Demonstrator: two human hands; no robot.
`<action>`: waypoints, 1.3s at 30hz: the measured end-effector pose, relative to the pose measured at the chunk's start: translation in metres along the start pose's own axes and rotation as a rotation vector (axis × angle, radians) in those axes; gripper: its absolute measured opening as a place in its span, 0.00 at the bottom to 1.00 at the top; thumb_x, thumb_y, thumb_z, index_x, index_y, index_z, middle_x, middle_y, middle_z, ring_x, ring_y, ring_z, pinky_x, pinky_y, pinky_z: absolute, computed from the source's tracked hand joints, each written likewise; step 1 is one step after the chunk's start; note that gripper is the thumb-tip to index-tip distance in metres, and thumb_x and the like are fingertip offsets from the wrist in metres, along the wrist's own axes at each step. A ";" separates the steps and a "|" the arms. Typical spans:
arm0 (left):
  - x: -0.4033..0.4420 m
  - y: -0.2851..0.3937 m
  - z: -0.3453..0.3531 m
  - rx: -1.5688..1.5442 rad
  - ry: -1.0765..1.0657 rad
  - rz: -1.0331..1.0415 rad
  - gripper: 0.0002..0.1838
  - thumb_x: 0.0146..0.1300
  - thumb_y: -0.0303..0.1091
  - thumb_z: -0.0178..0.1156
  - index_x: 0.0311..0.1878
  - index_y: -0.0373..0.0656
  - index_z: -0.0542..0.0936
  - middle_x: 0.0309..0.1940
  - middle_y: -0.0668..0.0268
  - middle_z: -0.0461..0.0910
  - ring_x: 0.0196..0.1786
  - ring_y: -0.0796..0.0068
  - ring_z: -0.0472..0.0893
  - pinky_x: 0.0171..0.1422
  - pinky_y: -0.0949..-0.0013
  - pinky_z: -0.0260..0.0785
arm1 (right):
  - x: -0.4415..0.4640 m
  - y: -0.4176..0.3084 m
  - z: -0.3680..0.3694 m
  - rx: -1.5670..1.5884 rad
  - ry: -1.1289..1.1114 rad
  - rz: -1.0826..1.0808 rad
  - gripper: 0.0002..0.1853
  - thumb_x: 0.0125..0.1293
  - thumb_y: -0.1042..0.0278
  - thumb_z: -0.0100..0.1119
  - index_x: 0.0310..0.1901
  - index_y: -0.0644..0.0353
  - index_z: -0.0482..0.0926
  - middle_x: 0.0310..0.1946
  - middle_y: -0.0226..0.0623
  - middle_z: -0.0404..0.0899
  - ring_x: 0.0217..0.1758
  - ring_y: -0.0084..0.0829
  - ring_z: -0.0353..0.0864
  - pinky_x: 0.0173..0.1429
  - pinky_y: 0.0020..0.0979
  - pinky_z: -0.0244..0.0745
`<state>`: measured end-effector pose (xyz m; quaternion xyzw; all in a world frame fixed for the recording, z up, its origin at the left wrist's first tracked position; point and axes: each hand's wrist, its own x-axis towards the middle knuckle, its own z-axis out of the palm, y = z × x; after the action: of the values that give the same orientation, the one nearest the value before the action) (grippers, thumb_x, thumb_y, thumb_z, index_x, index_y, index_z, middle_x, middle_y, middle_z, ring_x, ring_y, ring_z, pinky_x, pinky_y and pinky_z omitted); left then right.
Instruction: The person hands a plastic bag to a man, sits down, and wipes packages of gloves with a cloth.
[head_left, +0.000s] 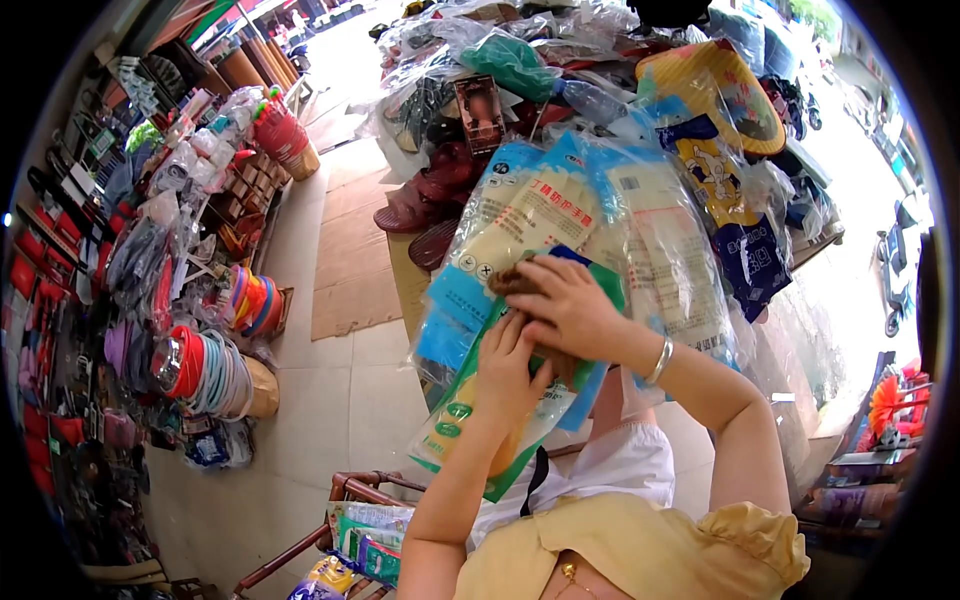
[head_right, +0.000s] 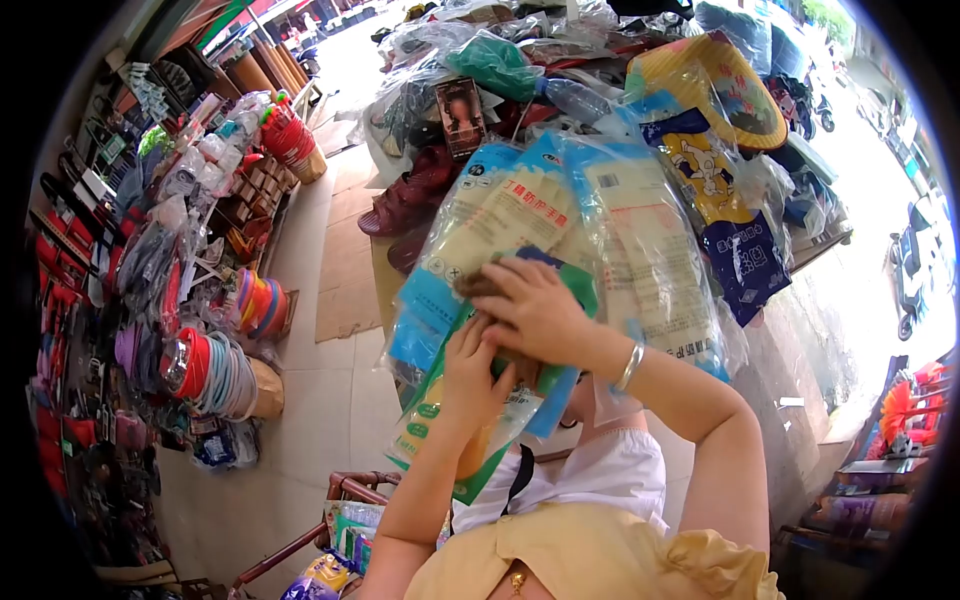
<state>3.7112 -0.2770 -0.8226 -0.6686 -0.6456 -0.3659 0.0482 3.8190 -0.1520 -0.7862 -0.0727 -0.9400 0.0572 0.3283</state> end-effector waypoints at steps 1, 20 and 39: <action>0.001 0.000 0.000 0.020 0.000 -0.005 0.28 0.46 0.35 0.64 0.52 0.36 0.73 0.54 0.51 0.70 0.59 0.51 0.67 0.62 0.53 0.58 | -0.001 0.015 0.002 -0.012 0.002 0.038 0.16 0.52 0.60 0.61 0.44 0.50 0.78 0.56 0.37 0.67 0.60 0.41 0.64 0.61 0.43 0.60; -0.001 0.007 -0.001 0.029 0.019 -0.037 0.27 0.49 0.37 0.63 0.54 0.39 0.73 0.55 0.52 0.70 0.59 0.52 0.68 0.62 0.55 0.58 | 0.002 0.052 0.011 -0.108 0.118 0.156 0.16 0.54 0.69 0.56 0.47 0.51 0.75 0.44 0.33 0.75 0.44 0.37 0.75 0.49 0.37 0.71; -0.032 0.002 -0.013 0.063 0.102 -0.110 0.27 0.49 0.35 0.63 0.54 0.37 0.73 0.57 0.49 0.69 0.58 0.49 0.68 0.61 0.55 0.58 | 0.021 0.040 0.029 -0.020 0.054 0.090 0.16 0.51 0.71 0.55 0.44 0.46 0.77 0.43 0.31 0.74 0.45 0.36 0.74 0.50 0.37 0.70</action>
<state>3.7107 -0.3111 -0.8300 -0.6107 -0.6892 -0.3812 0.0818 3.7882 -0.1105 -0.8020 -0.1197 -0.9271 0.0607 0.3500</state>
